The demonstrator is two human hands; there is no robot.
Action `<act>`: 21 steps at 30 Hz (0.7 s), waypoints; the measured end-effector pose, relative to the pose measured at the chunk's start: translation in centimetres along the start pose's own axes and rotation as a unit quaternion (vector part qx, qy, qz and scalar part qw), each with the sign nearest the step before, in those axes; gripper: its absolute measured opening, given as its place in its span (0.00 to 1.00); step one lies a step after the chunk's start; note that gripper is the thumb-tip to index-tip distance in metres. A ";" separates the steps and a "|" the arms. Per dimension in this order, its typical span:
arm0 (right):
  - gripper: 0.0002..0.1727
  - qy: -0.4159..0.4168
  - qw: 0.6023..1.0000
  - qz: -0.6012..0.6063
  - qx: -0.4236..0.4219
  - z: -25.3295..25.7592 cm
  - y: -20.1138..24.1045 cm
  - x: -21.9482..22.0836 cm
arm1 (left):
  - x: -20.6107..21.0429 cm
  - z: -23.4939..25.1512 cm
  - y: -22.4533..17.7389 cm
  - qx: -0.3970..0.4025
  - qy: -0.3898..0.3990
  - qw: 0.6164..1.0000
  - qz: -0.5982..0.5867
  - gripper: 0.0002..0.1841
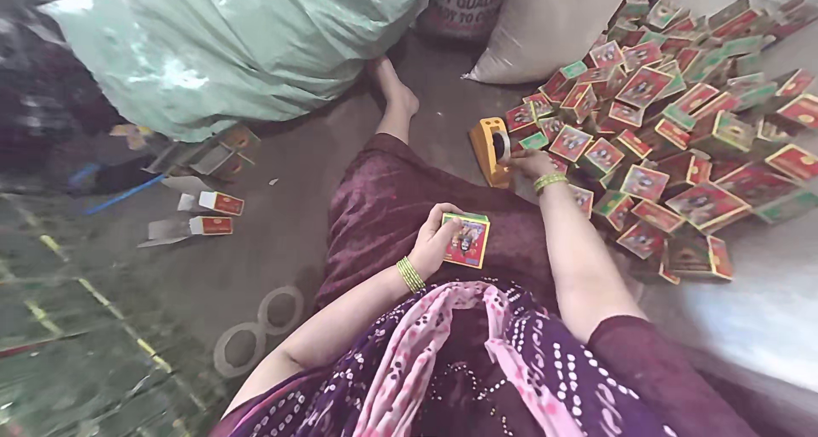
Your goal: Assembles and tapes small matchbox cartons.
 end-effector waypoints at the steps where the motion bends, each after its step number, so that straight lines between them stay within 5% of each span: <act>1: 0.23 -0.001 0.999 0.031 0.020 -0.3 -0.2 -0.2 | 0.0 0.1 0.0 0.001 0.000 1.000 0.002 0.14; 9: 0.18 0.041 0.989 0.097 0.103 -4.6 -2.4 0.4 | 0.2 0.0 0.0 0.003 0.008 1.000 0.014 0.14; 14: 0.25 0.017 0.999 0.005 0.037 -4.0 -1.7 0.9 | 0.3 -0.3 0.1 0.000 0.005 1.000 0.018 0.15; 18: 0.20 -0.047 0.979 -0.198 0.024 -5.5 -0.7 0.2 | 0.3 -0.6 -0.1 0.017 0.004 0.999 0.031 0.15; 21: 0.20 -0.062 0.986 -0.153 -0.006 -7.0 0.8 -0.9 | 0.2 -0.5 -0.2 0.022 -0.006 0.999 0.047 0.15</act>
Point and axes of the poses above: each hand's wrist, its own z-axis towards the middle knuckle, its own x-axis out of the palm, y = z × x, the point moved 8 cm from there along z, towards the middle knuckle, and after that the axes turned 12 degrees about -z, right-handed, at the moved point
